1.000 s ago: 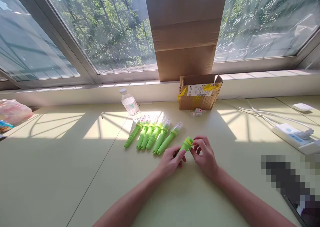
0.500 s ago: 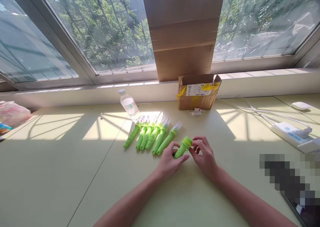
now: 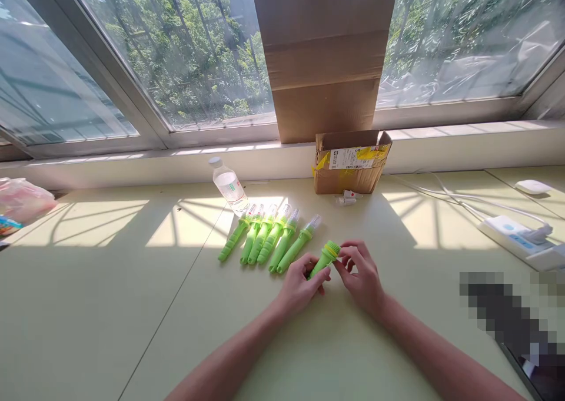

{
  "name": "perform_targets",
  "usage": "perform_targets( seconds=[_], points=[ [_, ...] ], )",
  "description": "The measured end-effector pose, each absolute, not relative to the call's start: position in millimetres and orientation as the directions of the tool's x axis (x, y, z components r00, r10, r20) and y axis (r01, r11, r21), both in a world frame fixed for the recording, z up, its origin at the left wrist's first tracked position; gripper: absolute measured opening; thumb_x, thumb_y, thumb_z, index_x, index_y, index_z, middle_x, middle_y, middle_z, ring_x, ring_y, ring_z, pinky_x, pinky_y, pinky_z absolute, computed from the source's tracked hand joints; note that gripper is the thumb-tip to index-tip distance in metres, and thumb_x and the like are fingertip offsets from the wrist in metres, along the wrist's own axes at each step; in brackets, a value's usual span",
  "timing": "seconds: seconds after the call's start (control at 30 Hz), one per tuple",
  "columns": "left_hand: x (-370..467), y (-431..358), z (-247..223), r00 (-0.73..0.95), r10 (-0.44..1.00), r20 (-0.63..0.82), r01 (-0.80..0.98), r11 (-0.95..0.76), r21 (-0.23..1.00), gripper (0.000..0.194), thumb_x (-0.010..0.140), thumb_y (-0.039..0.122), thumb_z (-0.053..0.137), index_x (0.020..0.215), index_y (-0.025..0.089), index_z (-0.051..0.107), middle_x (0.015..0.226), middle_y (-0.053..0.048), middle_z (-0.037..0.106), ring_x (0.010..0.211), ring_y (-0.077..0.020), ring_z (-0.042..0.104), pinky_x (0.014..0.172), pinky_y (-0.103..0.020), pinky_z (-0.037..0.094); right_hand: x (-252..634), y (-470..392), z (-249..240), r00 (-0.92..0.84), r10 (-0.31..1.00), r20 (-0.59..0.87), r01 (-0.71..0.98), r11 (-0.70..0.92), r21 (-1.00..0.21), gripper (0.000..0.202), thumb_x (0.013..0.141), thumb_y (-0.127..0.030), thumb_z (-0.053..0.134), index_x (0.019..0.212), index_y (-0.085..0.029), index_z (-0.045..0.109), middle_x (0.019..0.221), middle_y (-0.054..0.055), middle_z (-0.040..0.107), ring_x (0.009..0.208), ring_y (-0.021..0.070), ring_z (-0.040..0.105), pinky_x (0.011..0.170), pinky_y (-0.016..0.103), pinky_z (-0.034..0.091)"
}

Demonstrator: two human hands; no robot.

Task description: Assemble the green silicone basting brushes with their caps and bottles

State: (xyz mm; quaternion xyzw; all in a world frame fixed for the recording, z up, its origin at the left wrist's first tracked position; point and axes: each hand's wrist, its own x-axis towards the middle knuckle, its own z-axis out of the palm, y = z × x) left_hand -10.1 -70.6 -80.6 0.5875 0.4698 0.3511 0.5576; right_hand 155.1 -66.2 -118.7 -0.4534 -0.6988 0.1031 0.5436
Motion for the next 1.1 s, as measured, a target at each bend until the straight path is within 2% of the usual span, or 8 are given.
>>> perform_targets(
  seconds=[0.23, 0.53, 0.7, 0.8, 0.87, 1.0, 1.1],
  points=[
    [-10.8, -70.1, -78.1, 0.350, 0.931, -0.106, 0.203, 0.035, 0.979, 0.035, 0.084, 0.049, 0.054, 0.082, 0.015, 0.063, 0.060, -0.001, 0.061, 0.045, -0.0094, 0.050, 0.041, -0.020, 0.036, 154.8, -66.8, -119.5, 0.007, 0.751, 0.660, 0.525, 0.559, -0.642, 0.004, 0.091, -0.018, 0.055, 0.087, -0.020, 0.055, 0.097, 0.005, 0.053, 0.056, 0.0078, 0.055, 0.050, 0.023, 0.050],
    [-13.2, -68.8, -79.3, 0.405, 0.911, -0.077, 0.220, -0.015, 0.975, 0.043, 0.089, 0.053, 0.043, 0.070, 0.016, 0.056, 0.050, 0.004, 0.046, 0.040, -0.0073, 0.040, 0.043, -0.021, 0.031, 155.0, -65.2, -121.4, 0.011, 0.753, 0.658, 0.541, 0.548, -0.637, 0.004, 0.092, -0.021, 0.054, 0.088, -0.020, 0.055, 0.097, 0.005, 0.054, 0.055, 0.0080, 0.055, 0.050, 0.023, 0.051],
    [-13.1, -67.8, -79.3, 0.402, 0.909, -0.110, 0.201, 0.029, 0.979, 0.039, 0.088, 0.052, 0.044, 0.079, 0.016, 0.056, 0.059, 0.003, 0.055, 0.036, -0.0053, 0.036, 0.039, -0.021, 0.026, 154.9, -65.9, -119.2, 0.008, 0.752, 0.659, 0.535, 0.554, -0.638, 0.005, 0.092, -0.021, 0.055, 0.087, -0.020, 0.055, 0.097, 0.005, 0.054, 0.055, 0.0081, 0.055, 0.049, 0.022, 0.051],
    [-12.4, -67.3, -80.0, 0.371, 0.925, -0.084, 0.211, 0.005, 0.978, 0.030, 0.082, 0.046, 0.058, 0.089, 0.017, 0.056, 0.058, 0.003, 0.057, 0.043, -0.0079, 0.046, 0.044, -0.020, 0.033, 154.9, -66.6, -117.4, 0.004, 0.749, 0.663, 0.526, 0.562, -0.638, 0.005, 0.091, -0.019, 0.055, 0.086, -0.020, 0.055, 0.097, 0.005, 0.054, 0.056, 0.0081, 0.055, 0.050, 0.022, 0.051],
    [-12.1, -67.4, -81.2, 0.349, 0.933, -0.088, 0.203, 0.017, 0.979, 0.032, 0.078, 0.042, 0.064, 0.093, 0.018, 0.051, 0.060, 0.004, 0.059, 0.046, -0.0088, 0.049, 0.045, -0.019, 0.036, 155.1, -66.7, -117.2, 0.001, 0.749, 0.663, 0.522, 0.565, -0.639, 0.005, 0.091, -0.019, 0.055, 0.087, -0.020, 0.055, 0.097, 0.005, 0.054, 0.056, 0.0081, 0.056, 0.049, 0.022, 0.050],
    [-12.2, -68.5, -84.4, 0.358, 0.919, -0.163, 0.165, 0.109, 0.980, 0.033, 0.080, 0.045, 0.061, 0.090, 0.021, 0.040, 0.066, 0.003, 0.064, 0.035, -0.0056, 0.041, 0.036, -0.018, 0.032, 155.5, -66.5, -118.1, 0.000, 0.756, 0.655, 0.521, 0.559, -0.645, 0.004, 0.091, -0.019, 0.056, 0.087, -0.020, 0.056, 0.097, 0.005, 0.054, 0.056, 0.0083, 0.056, 0.048, 0.022, 0.050],
    [-12.5, -68.8, -86.1, 0.359, 0.916, -0.179, 0.145, 0.134, 0.980, 0.033, 0.081, 0.047, 0.060, 0.086, 0.020, 0.042, 0.074, -0.001, 0.067, 0.039, -0.0081, 0.051, 0.034, -0.017, 0.033, 155.6, -66.3, -118.3, 0.006, 0.759, 0.651, 0.520, 0.553, -0.651, 0.004, 0.090, -0.018, 0.056, 0.087, -0.020, 0.056, 0.098, 0.005, 0.053, 0.056, 0.0082, 0.055, 0.049, 0.022, 0.050]
  ],
)
